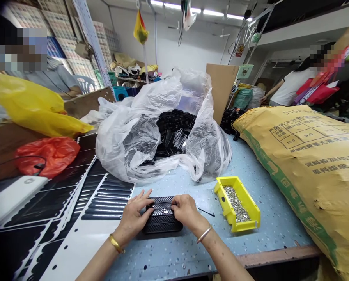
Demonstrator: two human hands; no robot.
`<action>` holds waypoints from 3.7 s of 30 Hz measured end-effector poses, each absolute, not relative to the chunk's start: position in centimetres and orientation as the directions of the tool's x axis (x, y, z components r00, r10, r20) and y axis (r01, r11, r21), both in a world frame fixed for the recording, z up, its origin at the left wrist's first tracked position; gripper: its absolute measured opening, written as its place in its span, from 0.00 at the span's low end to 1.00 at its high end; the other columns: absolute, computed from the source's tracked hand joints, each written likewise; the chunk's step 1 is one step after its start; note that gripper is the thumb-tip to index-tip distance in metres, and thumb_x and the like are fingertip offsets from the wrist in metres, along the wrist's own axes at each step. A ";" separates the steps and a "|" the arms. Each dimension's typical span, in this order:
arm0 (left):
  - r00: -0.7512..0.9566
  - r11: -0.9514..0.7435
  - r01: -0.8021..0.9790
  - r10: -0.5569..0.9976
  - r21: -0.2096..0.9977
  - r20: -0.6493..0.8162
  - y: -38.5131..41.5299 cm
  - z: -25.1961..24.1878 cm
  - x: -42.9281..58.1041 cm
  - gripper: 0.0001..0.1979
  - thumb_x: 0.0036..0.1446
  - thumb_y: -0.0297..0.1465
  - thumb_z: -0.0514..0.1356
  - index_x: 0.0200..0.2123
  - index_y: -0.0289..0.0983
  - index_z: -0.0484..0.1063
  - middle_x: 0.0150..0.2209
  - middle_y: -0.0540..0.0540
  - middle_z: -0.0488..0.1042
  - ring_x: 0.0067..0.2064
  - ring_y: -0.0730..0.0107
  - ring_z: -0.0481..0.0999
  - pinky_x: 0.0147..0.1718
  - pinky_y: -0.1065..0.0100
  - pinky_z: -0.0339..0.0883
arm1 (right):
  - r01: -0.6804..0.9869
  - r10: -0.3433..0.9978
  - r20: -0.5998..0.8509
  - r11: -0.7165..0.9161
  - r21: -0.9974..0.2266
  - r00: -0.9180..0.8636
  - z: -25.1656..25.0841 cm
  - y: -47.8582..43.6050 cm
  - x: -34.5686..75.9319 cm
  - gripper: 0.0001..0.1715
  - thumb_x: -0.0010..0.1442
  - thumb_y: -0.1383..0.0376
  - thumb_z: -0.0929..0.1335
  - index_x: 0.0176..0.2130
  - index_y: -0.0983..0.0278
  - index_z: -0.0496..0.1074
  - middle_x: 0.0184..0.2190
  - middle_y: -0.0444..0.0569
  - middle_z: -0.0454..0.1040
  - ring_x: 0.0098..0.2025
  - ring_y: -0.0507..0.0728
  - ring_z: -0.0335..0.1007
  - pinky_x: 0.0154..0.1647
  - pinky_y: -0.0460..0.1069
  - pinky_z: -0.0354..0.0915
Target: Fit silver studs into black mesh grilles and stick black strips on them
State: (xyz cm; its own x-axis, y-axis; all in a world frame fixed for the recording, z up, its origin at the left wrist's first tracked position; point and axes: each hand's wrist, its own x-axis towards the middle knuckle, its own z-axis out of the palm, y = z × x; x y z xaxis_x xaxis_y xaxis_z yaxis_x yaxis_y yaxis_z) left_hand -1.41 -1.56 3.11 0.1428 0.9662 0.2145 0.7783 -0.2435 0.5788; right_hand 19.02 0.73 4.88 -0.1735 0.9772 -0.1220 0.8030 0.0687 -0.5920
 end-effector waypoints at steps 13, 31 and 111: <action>-0.054 0.080 0.878 0.996 0.473 -0.069 -1.4 4.9 -2.4 0.25 0.56 0.51 0.50 0.18 0.39 0.65 0.19 0.46 0.71 0.26 0.63 0.71 0.25 0.69 0.51 | 0.780 0.991 -0.116 -0.129 -0.613 0.072 4.0 0.6 21.0 0.22 0.51 0.52 0.68 0.19 0.66 0.75 0.13 0.49 0.71 0.18 0.53 0.63 0.20 0.46 0.48; -0.014 0.077 0.888 0.990 0.453 -0.141 -0.7 4.4 -1.4 0.21 0.56 0.45 0.51 0.18 0.39 0.65 0.20 0.46 0.71 0.27 0.63 0.70 0.25 0.69 0.48 | 0.469 0.919 -0.394 -0.338 -0.816 -0.024 3.9 1.8 21.0 0.10 0.45 0.64 0.68 0.17 0.65 0.68 0.09 0.39 0.65 0.10 0.49 0.59 0.11 0.43 0.51; -0.004 0.092 0.868 0.984 0.488 -0.178 -0.2 4.4 -1.5 0.18 0.56 0.42 0.54 0.19 0.38 0.66 0.20 0.49 0.70 0.27 0.68 0.68 0.26 0.70 0.48 | 0.137 0.890 -0.429 -0.410 -0.902 -0.155 4.0 1.7 22.0 0.15 0.34 0.63 0.76 0.20 0.66 0.68 0.09 0.38 0.67 0.11 0.47 0.60 0.09 0.41 0.56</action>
